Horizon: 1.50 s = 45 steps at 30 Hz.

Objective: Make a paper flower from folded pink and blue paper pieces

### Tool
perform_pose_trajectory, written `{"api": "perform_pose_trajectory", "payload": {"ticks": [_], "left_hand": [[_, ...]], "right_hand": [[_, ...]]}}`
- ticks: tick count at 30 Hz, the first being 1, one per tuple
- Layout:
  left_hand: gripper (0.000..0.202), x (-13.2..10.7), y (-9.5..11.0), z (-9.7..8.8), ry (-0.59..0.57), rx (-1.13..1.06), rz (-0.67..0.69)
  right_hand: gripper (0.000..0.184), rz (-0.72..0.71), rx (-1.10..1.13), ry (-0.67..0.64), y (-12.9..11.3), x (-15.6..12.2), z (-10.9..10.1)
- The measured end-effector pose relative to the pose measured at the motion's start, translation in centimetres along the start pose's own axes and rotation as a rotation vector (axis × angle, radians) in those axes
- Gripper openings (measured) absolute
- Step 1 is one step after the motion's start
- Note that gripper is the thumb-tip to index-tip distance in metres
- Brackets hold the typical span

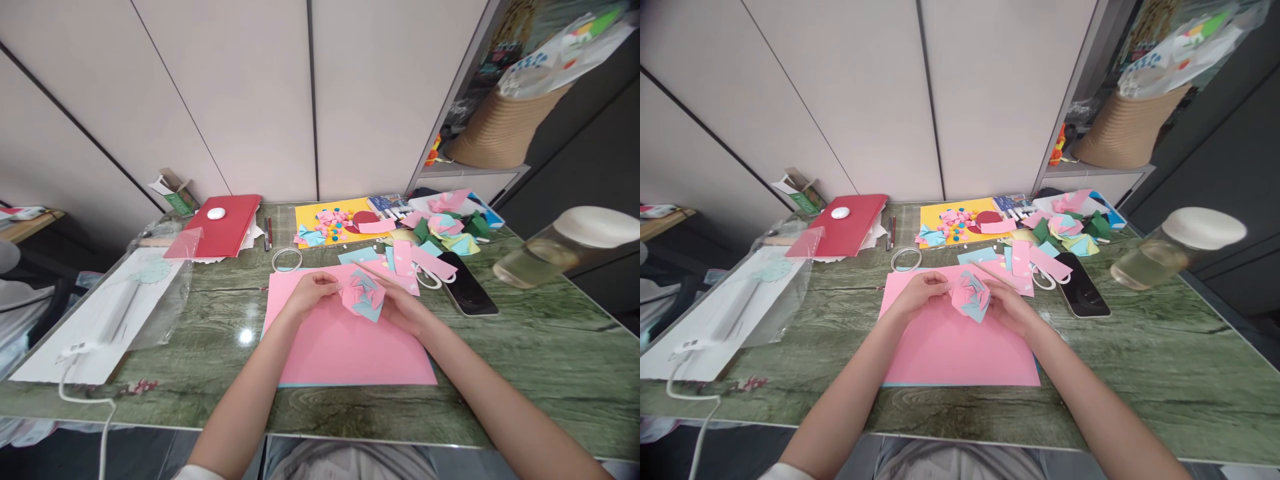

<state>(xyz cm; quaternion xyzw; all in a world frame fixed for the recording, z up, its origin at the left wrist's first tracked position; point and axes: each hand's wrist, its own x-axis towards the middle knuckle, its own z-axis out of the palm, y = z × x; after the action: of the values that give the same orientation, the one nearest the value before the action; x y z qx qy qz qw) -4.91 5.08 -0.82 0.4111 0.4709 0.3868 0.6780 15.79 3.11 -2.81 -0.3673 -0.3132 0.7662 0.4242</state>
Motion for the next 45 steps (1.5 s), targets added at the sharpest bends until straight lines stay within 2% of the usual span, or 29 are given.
{"api": "perform_pose_trajectory", "payload": {"ticks": [8, 21, 29, 35, 39, 45], "left_hand": [[0.028, 0.0, 0.0, 0.0, -0.003, 0.006, -0.023], [0.032, 0.1, -0.1, 0.1, 0.019, 0.030, -0.049], [0.031, 0.1, -0.5, 0.6, 0.050, 0.033, 0.007], [0.028, 0.0, -0.9, 1.3, 0.039, 0.027, 0.091], [0.025, 0.0, -1.3, 1.6, 0.049, 0.047, 0.144], [0.021, 0.4, -2.1, 1.8, 0.127, 0.109, 0.215]], "right_hand": [[0.042, -0.001, -0.051, -0.007, 0.0, 0.0, -0.2], [0.044, 0.017, -0.010, -0.014, -0.3, -0.3, 0.2], [0.039, 0.014, -0.007, -0.015, -0.2, -0.1, 0.2], [0.019, 0.011, -0.031, 0.003, -0.1, 0.0, -0.1], [0.018, 0.013, -0.046, -0.012, 0.0, 0.1, -0.1], [0.019, 0.003, -0.061, -0.017, -0.1, 0.0, 0.0]]}}
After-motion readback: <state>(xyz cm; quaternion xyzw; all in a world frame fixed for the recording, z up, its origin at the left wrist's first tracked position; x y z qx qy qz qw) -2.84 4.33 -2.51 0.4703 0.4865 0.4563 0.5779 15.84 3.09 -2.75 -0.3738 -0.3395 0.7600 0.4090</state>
